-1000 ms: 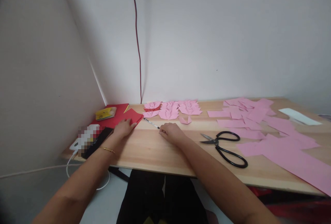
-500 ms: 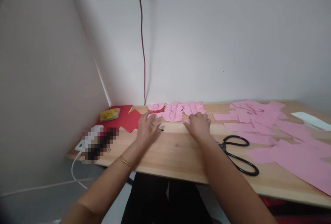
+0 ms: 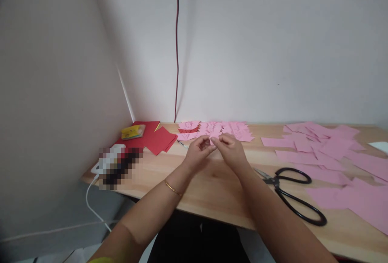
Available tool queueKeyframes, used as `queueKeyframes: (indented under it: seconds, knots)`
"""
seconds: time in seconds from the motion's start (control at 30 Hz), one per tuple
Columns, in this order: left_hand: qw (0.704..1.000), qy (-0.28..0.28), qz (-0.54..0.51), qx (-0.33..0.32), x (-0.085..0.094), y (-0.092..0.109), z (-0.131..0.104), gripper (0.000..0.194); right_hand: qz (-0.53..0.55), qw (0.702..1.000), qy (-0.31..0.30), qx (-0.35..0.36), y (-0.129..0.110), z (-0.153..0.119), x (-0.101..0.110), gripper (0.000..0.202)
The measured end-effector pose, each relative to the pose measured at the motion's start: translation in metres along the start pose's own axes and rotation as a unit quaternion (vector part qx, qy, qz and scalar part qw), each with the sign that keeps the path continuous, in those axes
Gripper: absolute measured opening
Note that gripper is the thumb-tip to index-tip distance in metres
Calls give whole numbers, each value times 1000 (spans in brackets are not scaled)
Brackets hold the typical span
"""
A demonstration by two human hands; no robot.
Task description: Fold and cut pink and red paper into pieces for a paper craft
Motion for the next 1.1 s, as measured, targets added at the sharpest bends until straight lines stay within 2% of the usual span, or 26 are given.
queueKeyframes:
  seconds: [0.1, 0.2, 0.23, 0.3, 0.4, 0.57, 0.7, 0.9, 1.1]
  knots:
    - [985, -31, -141, 98, 0, -14, -2, 32, 26, 999, -39, -6, -2, -6, -14, 37]
    - [971, -34, -192, 135, 6, -18, -5, 38, 37, 998, -49, 13, -3, -7, -19, 37]
    - [971, -34, -195, 133, 9, -17, -5, 38, 45, 998, -50, 16, -3, -7, -19, 37]
    - [970, -70, -186, 138, 11, -13, -5, 32, 65, 996, -52, 13, -4, -5, -17, 37]
    - [974, -73, -148, 155, 15, -8, -4, 34, 86, 996, -30, 7, -6, -3, -13, 38]
    - [980, -16, -138, 141, 23, -5, 0, 25, 113, 993, 20, -2, -4, -1, -8, 36]
    - [979, 19, -159, 126, 28, -6, 5, 26, 166, 985, 10, -57, -1, -1, -10, 32]
    - [991, 6, -54, 121, 31, -9, 5, 25, 232, 967, -27, -102, 8, -4, -19, 30]
    - [980, 17, -125, 155, 33, -4, 4, 30, 200, 969, -1, -145, 18, -4, -14, 34]
Point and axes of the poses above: each hand's wrist, its own z-axis towards the middle knuckle, its own x-axis out of the back of the hand, y = z × x, the point moved 3 cm from there along z, towards the middle knuckle, and after that the axes turned 11 degrees about x, right-handed, at the moved point
